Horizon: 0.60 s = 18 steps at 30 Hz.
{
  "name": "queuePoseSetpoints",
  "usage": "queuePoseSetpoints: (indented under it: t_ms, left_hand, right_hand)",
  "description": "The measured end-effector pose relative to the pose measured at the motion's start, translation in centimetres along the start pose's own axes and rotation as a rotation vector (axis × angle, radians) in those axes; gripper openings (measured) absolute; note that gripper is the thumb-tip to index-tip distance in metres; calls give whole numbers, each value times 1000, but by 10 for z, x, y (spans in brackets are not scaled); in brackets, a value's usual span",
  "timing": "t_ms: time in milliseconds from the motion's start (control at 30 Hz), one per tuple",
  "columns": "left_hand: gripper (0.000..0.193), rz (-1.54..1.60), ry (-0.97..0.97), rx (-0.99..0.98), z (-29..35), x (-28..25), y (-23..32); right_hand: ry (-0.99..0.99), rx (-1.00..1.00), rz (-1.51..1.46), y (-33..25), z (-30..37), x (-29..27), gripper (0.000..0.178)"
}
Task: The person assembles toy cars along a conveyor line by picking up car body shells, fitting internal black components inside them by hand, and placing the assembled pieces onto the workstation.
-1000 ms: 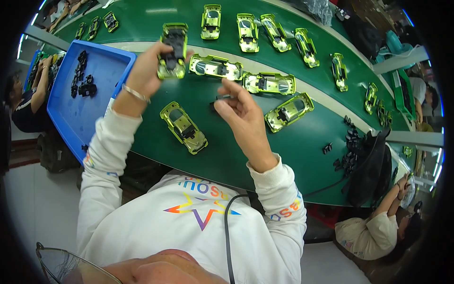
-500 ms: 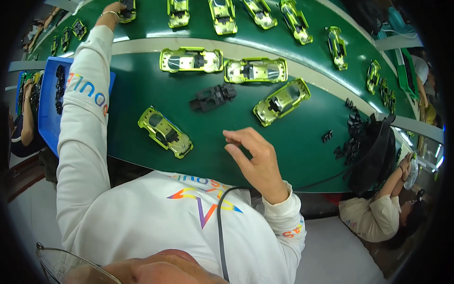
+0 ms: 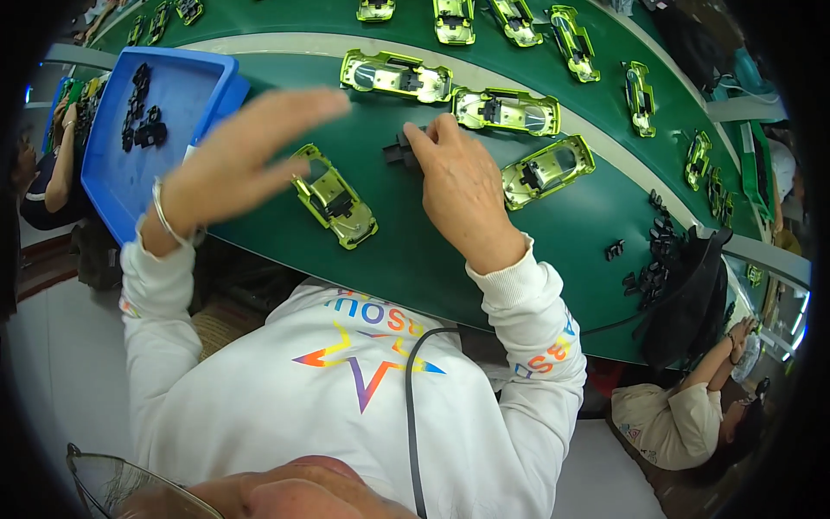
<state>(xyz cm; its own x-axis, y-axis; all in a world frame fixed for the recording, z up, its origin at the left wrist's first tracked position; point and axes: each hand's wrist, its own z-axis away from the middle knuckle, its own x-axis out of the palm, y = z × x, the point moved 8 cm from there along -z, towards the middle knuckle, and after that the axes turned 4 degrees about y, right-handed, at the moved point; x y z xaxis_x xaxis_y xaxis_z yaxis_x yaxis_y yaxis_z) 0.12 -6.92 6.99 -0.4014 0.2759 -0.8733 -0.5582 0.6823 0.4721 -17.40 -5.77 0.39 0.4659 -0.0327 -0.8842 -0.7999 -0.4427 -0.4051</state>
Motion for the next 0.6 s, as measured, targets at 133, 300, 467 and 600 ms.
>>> queuePoseSetpoints:
  t_ms: [133, 300, 467, 600]
  left_hand:
    - [75, -100, -165, -58, 42, 68, 20]
    - [75, -143, 65, -120, 43, 76, 3]
    - [82, -155, 279, -260, 50, 71, -8]
    - [81, -252, 321, -236, 54, 61, -11]
  right_hand:
    - [18, -120, -57, -15, 14, -5, 36]
    - [0, -81, -53, -3, 50, -14, 36]
    - [199, 148, -240, 10, 71, -23, 31]
    - [185, 182, -20, 5, 72, -19, 53]
